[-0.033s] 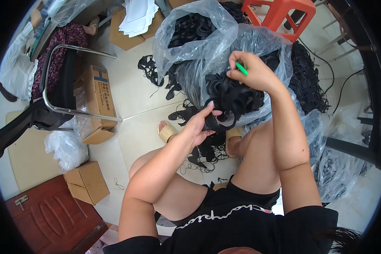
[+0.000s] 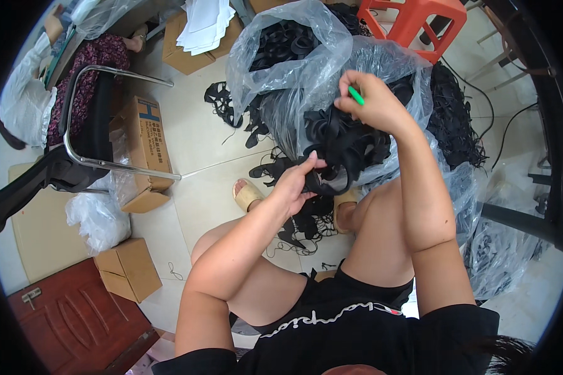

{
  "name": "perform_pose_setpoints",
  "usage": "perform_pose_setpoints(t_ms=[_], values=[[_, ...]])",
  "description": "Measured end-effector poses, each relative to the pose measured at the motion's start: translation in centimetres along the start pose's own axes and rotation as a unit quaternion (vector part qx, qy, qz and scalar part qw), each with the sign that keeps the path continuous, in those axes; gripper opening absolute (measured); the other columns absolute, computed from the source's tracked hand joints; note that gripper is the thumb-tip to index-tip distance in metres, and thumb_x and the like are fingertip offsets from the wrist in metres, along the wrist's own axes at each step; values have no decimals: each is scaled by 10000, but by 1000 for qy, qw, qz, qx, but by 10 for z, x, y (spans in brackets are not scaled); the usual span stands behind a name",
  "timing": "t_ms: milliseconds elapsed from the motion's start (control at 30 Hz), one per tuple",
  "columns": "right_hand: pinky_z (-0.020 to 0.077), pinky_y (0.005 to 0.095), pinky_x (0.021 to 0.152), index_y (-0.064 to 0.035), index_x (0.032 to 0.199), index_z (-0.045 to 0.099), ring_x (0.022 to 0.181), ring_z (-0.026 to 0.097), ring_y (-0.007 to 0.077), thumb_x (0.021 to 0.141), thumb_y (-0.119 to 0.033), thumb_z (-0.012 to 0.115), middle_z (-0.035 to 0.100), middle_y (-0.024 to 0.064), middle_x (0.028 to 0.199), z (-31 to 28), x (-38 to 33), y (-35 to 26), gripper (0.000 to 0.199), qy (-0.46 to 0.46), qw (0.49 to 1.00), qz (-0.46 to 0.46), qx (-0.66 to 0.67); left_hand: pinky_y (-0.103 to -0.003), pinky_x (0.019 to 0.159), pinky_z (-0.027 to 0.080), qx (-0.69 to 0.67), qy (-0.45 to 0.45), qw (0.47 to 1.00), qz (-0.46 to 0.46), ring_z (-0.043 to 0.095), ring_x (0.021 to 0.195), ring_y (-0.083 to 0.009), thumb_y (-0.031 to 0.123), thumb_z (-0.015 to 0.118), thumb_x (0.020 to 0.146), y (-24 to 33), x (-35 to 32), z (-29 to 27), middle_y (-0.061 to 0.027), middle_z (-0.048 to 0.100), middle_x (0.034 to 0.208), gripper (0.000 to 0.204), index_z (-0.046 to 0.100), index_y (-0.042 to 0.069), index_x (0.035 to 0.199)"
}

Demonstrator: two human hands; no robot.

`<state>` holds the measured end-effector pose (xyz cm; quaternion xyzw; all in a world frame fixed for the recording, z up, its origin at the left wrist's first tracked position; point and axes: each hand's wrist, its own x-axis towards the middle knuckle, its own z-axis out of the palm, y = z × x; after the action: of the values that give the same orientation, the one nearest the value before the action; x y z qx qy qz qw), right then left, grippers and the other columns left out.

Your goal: Trim excess thread or plastic material from black masks using a small trimming tool.

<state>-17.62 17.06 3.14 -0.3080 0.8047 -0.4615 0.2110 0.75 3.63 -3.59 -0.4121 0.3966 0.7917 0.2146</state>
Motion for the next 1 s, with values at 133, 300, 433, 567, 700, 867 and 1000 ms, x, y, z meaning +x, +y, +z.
perform_pose_setpoints(t_ms=[133, 300, 433, 567, 700, 867, 1000], values=[[488, 359, 634, -38, 834, 578, 667, 618, 286, 737, -190, 715, 618, 130, 710, 11, 44, 5, 227, 259, 964, -51, 13, -236, 652, 457, 175, 59, 956, 228, 579, 725, -83, 315, 577, 936, -4, -1, 12, -33, 629, 807, 357, 563, 8, 1118], [454, 379, 868, -58, 1062, 575, 970, 604, 352, 869, -310, 650, 631, 166, 1121, 33, 72, -10, 326, 358, 902, -168, -174, -267, 777, 473, 304, 79, 888, 337, 626, 845, -159, 137, 617, 865, -19, 14, -7, -93, 655, 929, 322, 575, 15, 1160], [475, 334, 828, -45, 1112, 593, 912, 636, 283, 928, -242, 572, 685, 119, 992, 35, 56, -11, 270, 301, 947, -93, -64, -283, 841, 454, 240, 50, 895, 373, 614, 937, -166, 4, 600, 779, -3, 4, -11, -69, 670, 985, 306, 630, 23, 1083], [472, 256, 798, 9, 1074, 608, 859, 582, 99, 975, -262, 505, 674, 54, 920, 39, 30, -1, 306, 39, 986, -33, 159, -237, 835, 407, -28, -110, 931, 347, 563, 884, -108, -49, 591, 699, 23, -22, -15, -28, 637, 950, 271, 627, 36, 954], [445, 244, 765, 9, 1044, 610, 834, 538, 87, 956, -267, 547, 611, 14, 891, 49, 0, -10, 296, -163, 966, -67, 191, -251, 829, 397, -114, -189, 908, 356, 549, 874, -118, 70, 617, 745, 44, -43, -17, -42, 618, 940, 219, 580, 40, 959], [455, 238, 742, -1, 978, 637, 815, 548, 78, 892, -158, 628, 626, 24, 883, 39, -17, -32, 179, -66, 991, -81, 86, -240, 789, 404, -19, -104, 927, 359, 554, 841, -105, 134, 665, 822, 48, -55, -6, -26, 615, 957, 300, 556, 48, 1087], [500, 295, 705, -45, 1059, 673, 808, 645, 209, 866, -77, 623, 663, 111, 893, 49, -11, -28, 202, 176, 947, -263, 60, -223, 720, 400, -12, -90, 939, 330, 528, 735, -80, 97, 670, 821, 48, -59, 4, 2, 616, 899, 307, 569, 48, 1106]])
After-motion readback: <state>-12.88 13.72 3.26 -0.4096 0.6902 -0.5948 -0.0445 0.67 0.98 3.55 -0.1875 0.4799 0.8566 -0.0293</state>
